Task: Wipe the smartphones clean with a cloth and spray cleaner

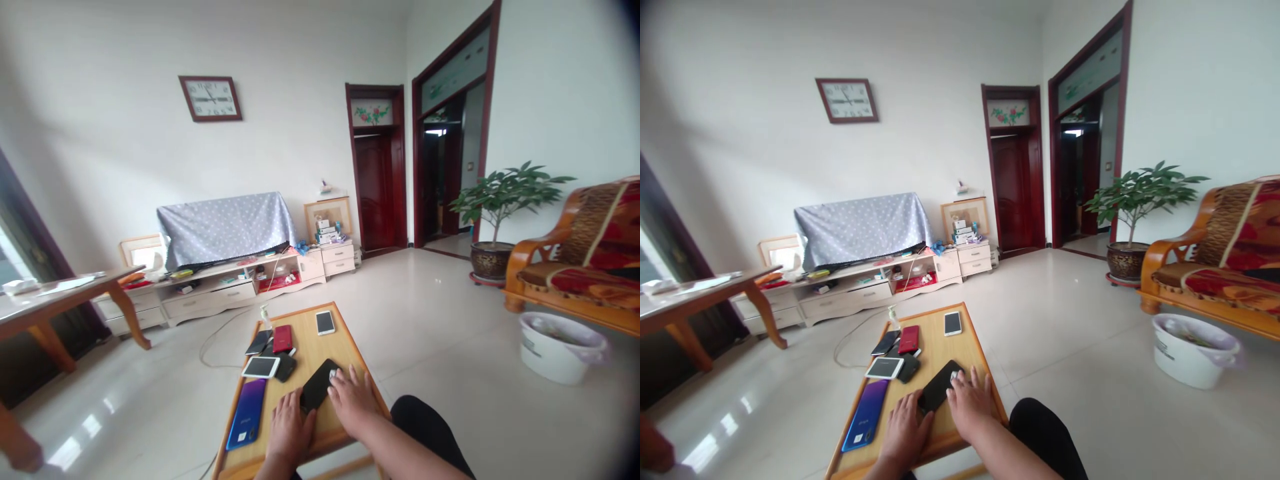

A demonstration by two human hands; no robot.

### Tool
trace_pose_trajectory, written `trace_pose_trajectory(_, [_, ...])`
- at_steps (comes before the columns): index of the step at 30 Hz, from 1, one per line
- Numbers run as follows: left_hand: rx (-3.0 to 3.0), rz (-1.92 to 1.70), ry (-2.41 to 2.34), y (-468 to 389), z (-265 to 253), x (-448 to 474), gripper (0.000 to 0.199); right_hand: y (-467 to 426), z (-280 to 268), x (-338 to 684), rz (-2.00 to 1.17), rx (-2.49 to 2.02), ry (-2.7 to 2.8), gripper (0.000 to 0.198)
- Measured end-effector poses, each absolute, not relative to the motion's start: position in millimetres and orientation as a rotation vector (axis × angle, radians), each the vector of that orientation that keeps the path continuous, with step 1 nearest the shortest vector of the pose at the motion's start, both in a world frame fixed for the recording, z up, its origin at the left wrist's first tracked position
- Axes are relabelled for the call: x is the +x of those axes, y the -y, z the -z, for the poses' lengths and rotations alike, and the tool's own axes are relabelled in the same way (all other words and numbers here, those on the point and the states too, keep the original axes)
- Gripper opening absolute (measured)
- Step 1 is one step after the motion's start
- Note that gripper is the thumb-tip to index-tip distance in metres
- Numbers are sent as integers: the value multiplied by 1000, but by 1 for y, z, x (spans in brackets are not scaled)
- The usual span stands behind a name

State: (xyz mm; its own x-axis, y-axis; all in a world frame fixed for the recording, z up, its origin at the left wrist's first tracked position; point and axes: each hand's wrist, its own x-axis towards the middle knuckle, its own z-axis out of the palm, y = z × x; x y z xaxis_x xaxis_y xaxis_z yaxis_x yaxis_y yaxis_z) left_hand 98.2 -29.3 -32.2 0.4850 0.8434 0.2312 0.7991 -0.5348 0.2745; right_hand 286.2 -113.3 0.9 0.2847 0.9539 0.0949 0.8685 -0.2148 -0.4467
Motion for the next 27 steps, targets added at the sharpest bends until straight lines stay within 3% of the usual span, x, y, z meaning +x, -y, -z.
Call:
trace_pose_trajectory(8, [2540,-447,-1478,31,29,92,58,116,10,248,-309,-1897,1835,53])
trace_pose_trajectory(15, [2525,-422,-1488,35,22,92,58,105,3,275,-223,-2196,1595,51])
trace_pose_trajectory(22, [2539,-438,-1440,36,21,89,57,117,16,255,-288,-2028,1773,51])
trace_pose_trajectory(27, [2538,-429,-1418,35,18,87,57,111,7,267,-272,-2171,1649,52])
